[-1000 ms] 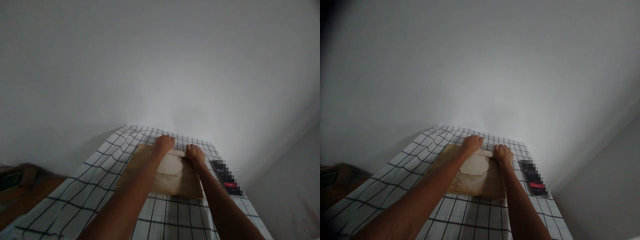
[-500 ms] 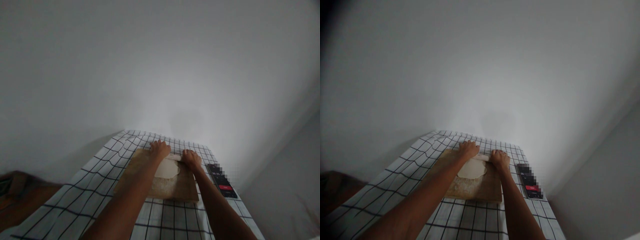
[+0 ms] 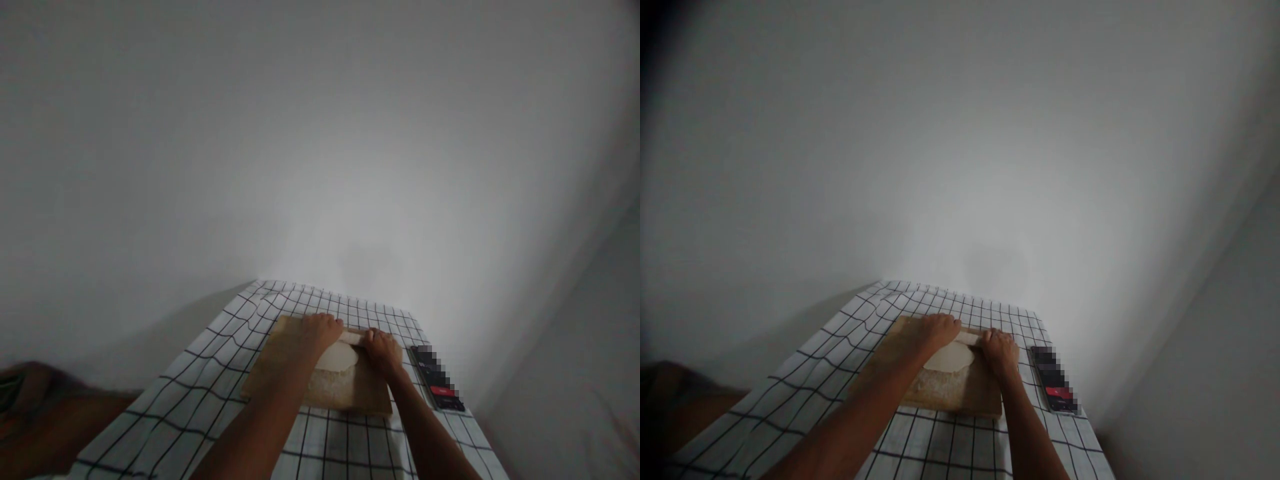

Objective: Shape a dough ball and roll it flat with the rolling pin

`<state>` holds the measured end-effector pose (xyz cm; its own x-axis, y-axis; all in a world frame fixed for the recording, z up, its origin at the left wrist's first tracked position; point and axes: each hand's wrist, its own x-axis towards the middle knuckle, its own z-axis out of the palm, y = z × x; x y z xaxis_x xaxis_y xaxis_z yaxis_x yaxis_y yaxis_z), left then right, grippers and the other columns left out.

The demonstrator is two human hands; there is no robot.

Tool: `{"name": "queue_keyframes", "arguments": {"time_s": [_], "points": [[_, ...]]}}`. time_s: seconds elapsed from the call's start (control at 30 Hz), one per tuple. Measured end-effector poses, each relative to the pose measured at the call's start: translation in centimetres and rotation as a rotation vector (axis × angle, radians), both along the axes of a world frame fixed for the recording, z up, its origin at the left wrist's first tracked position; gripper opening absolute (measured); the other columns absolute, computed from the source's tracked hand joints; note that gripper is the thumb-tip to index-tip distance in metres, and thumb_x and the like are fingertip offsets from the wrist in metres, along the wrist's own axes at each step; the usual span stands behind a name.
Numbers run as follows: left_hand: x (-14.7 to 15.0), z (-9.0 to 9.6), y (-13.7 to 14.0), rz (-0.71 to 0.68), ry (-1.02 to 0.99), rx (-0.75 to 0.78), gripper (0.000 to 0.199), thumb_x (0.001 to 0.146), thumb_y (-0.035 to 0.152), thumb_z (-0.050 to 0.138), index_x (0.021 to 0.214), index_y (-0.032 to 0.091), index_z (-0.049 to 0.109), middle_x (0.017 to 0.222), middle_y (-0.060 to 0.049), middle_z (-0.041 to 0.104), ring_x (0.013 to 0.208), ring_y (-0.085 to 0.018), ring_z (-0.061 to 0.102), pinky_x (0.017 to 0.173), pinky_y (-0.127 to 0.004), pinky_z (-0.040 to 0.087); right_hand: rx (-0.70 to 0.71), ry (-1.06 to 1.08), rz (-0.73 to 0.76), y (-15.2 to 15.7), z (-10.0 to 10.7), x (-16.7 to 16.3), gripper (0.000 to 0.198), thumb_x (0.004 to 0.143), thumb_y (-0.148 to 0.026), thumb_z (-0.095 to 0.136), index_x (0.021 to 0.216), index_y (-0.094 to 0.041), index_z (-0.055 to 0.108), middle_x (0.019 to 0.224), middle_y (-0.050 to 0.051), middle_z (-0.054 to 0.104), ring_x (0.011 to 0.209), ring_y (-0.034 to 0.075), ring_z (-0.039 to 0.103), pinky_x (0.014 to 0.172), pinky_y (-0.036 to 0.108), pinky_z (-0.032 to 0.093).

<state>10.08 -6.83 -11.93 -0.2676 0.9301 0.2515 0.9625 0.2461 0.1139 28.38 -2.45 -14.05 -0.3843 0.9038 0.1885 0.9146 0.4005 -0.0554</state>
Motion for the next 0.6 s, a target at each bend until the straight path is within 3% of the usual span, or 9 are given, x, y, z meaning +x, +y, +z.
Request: {"name": "queue_keyframes", "arguments": {"time_s": [0.2,0.4,0.6], "points": [[0.5,-1.0,-1.8,0.002,0.035,0.099,0.047,0.098,0.036,0.034,0.099,0.014,0.075,0.102,-0.021,0.073,0.101,-0.032,0.066,0.089,-0.046,0.043,0.108,-0.004,0.109,-0.7,-1.3,0.8,0.034,0.102,-0.022,0.033,0.115,-0.018,0.064,0.122,0.014,0.067,0.111,0.024,0.064,0.091,0.034,0.048],[1.0,-1.6,-2.9,-0.007,0.024,0.197,0.044,0.098,0.036,0.036,0.097,0.015,0.075,0.101,-0.019,0.073,0.103,-0.033,0.063,0.092,-0.048,0.041,0.096,-0.023,0.13,-1.6,-1.4,1.1,0.033,0.1,-0.017,0.037,0.116,-0.016,0.065,0.125,0.015,0.067,0.128,0.025,0.056,0.102,0.036,0.044],[1.8,-1.2,-4.3,0.017,-0.042,0.213,0.044,0.098,0.038,0.038,0.095,0.015,0.075,0.103,-0.018,0.072,0.105,-0.033,0.063,0.094,-0.047,0.042,0.04,-0.098,0.093,-3.1,-0.2,1.0,0.036,0.098,-0.015,0.035,0.119,-0.016,0.065,0.116,0.015,0.07,0.11,0.027,0.067,0.091,0.037,0.05]]}}
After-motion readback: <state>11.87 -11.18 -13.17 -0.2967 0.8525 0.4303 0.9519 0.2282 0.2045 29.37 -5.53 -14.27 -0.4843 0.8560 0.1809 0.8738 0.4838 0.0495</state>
